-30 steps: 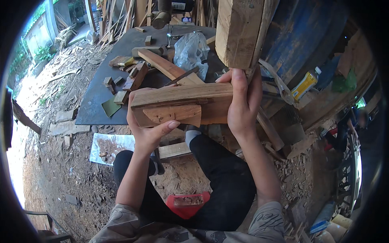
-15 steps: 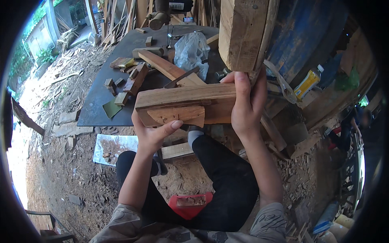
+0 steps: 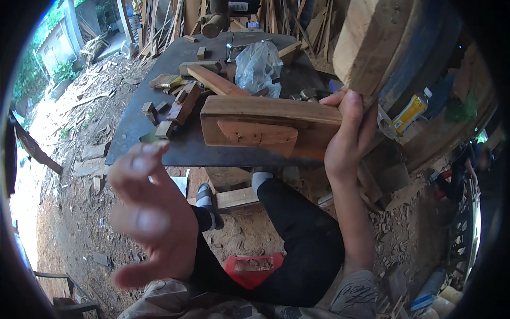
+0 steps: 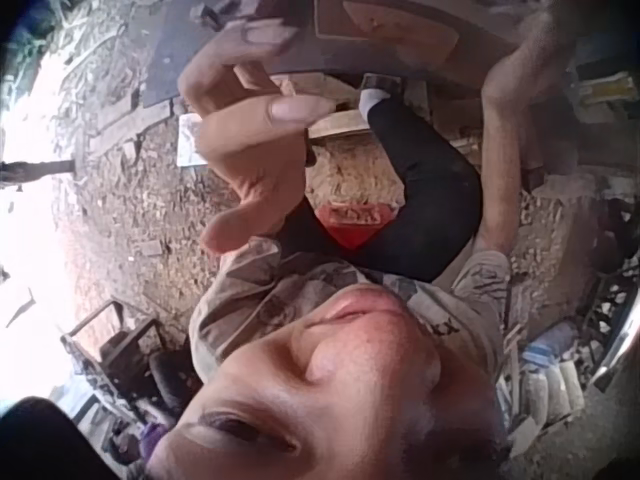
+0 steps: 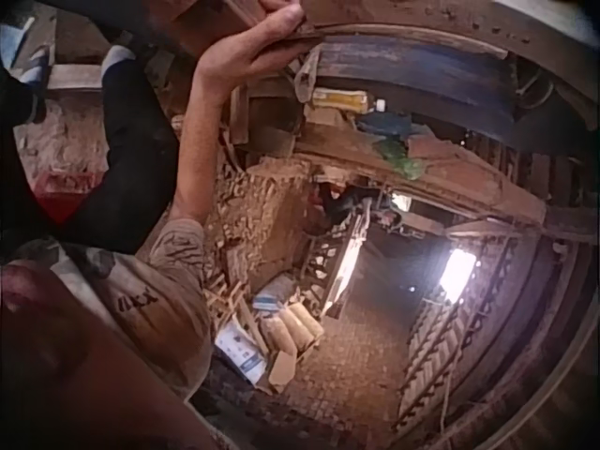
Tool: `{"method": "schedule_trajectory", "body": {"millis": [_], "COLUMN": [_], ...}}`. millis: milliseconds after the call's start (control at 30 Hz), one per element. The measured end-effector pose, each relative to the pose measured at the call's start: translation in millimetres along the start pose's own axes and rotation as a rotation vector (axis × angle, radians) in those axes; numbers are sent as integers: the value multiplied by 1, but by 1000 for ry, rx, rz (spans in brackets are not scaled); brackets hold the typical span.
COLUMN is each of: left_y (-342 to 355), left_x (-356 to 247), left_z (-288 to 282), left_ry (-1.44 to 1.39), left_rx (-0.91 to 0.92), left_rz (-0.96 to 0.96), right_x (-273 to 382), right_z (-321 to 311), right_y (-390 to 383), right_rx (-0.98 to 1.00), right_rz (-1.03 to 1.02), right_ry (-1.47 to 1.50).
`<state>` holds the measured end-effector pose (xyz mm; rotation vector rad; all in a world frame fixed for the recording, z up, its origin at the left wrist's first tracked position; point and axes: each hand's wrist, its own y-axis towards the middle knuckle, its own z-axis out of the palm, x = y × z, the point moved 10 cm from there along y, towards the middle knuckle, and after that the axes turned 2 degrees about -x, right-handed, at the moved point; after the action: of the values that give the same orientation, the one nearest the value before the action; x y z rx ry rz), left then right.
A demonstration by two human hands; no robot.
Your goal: The person assembles a wooden toy sword from wood pieces, using a hammer to join the parts.
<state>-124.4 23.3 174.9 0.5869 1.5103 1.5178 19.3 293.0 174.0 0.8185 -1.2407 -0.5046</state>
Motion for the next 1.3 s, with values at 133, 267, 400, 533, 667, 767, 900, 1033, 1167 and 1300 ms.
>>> {"method": "schedule_trajectory", "body": {"millis": [133,267,400,533,667,767,900,1033,1167,1300], "left_y": [-14,-20,-23,-21,-17,-9,-9,-13,-15,-27], "left_x": [-28,-24,-19,-19,-13,-8,5,25,52,103], "left_z": [1,-6,-12,-20,-27,-35,-65,-76,-77,-52], "left_ry": [-158,-191,-237,-267,-329,-377,-430,-383,-224,278], "left_rx": [-20,-73,-126,-172,-208,-222,-423,-458,-419,-207], "left_rz": [-6,-63,-101,-130,-137,-117,-146,-208,-187,-574], "right_x": [1,-3,-6,2,11,14,47,64,97,101], "right_z": [3,4,6,15,25,28,38,68,105,146], "right_y": [2,2,-1,-1,-7,-4,28,49,40,17], "right_rx": [-32,-16,-5,71,118,179,266,439,587,703], "right_rz": [32,21,38,-54,-45,-81,-169,-192,-395,-653], "right_ry": [-28,-71,-54,-102,-13,-50,-117,-219,-495,-584]}}
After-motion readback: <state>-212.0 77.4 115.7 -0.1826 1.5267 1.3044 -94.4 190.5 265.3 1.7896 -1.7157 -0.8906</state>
